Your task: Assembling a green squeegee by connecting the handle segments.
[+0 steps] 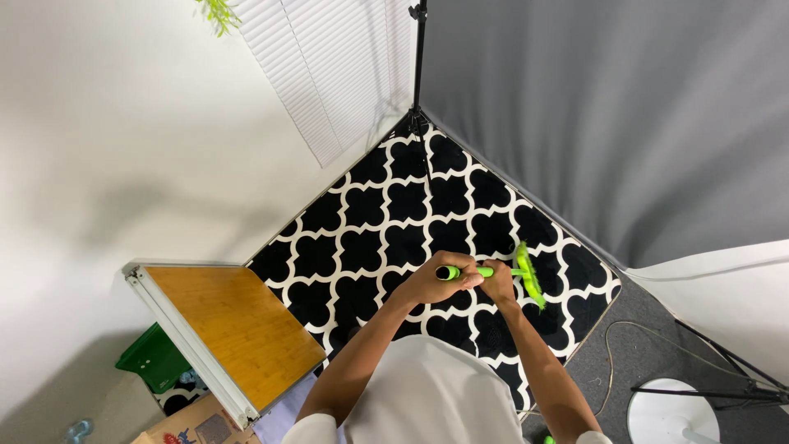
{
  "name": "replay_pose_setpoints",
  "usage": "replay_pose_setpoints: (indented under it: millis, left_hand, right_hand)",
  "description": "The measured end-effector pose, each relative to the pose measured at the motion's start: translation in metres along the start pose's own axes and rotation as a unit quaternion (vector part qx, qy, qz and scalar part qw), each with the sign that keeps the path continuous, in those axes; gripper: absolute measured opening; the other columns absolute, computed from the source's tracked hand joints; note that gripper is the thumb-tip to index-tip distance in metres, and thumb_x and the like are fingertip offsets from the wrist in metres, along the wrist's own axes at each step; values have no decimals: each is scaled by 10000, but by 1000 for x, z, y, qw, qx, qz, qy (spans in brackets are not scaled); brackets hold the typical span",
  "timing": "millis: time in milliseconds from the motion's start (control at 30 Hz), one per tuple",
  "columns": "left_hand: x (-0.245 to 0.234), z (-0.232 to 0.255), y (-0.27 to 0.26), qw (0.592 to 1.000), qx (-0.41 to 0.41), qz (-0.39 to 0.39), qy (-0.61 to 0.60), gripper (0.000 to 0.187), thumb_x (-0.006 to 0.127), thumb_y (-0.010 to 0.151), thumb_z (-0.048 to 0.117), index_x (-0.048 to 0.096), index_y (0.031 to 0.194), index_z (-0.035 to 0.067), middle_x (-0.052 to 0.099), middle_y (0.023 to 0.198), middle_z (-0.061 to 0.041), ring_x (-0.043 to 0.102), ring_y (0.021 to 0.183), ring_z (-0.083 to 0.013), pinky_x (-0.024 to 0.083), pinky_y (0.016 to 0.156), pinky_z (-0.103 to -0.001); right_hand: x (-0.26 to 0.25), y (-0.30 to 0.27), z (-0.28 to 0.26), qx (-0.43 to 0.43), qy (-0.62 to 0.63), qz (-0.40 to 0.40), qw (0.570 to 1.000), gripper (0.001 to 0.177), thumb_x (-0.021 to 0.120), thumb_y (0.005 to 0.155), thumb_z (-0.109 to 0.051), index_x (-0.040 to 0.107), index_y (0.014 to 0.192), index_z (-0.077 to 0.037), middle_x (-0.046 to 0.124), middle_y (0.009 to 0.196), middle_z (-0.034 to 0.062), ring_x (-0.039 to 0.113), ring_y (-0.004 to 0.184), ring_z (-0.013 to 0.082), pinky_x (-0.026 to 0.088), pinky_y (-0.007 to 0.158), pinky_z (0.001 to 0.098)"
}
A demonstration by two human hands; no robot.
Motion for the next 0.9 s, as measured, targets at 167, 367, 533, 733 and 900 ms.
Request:
replay_pose_setpoints:
  millis: [167,367,533,733,900]
  left_hand:
    - [-1,-40,-9,998,-26,25,50,401,685,982,185,465,695,10,446,621,24,402,610,-88,380,610,-277]
    - [-48,-2,-36,992,-60,40,101,399,691,984,234,506,715,5,470,640,19,430,626,-91,392,621,-309]
    - [-74,66,-59,974,51,154,156,286,712,970,238,645,838,-7,644,765,-9,594,725,-99,483,673,-319]
    - [-44,99,-57,992,-5,16,126,482,731,982,153,426,626,40,386,551,-5,322,509,-90,262,510,-290]
    - [-11,133,-39,998,41,-12,38,429,732,940,131,463,614,56,508,548,26,411,487,-67,310,490,-271]
  right_hand:
    - [44,-2,48,55,-13,55,997,213,778,750,-192,706,801,2,726,779,168,694,676,299,540,642,397]
    - [109,12,-25,-17,-15,25,999,175,761,792,-176,685,806,-19,704,747,142,677,674,269,515,624,377]
    - [137,18,-73,-103,-39,-35,993,128,722,845,-159,680,813,-42,691,743,100,659,679,235,502,603,363]
    - [107,2,-111,-129,38,-85,987,116,710,829,-151,683,833,-38,694,750,98,659,689,232,513,612,362]
    - [62,-30,-113,-128,96,-120,980,116,701,815,-144,685,850,-35,697,755,97,659,697,229,523,620,361]
Point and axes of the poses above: each hand's wrist, its own y-axis towards the middle knuckle, its own x-axis out of the palm, z = x × y, the point moved 6 cm from there along y, towards the middle knuckle
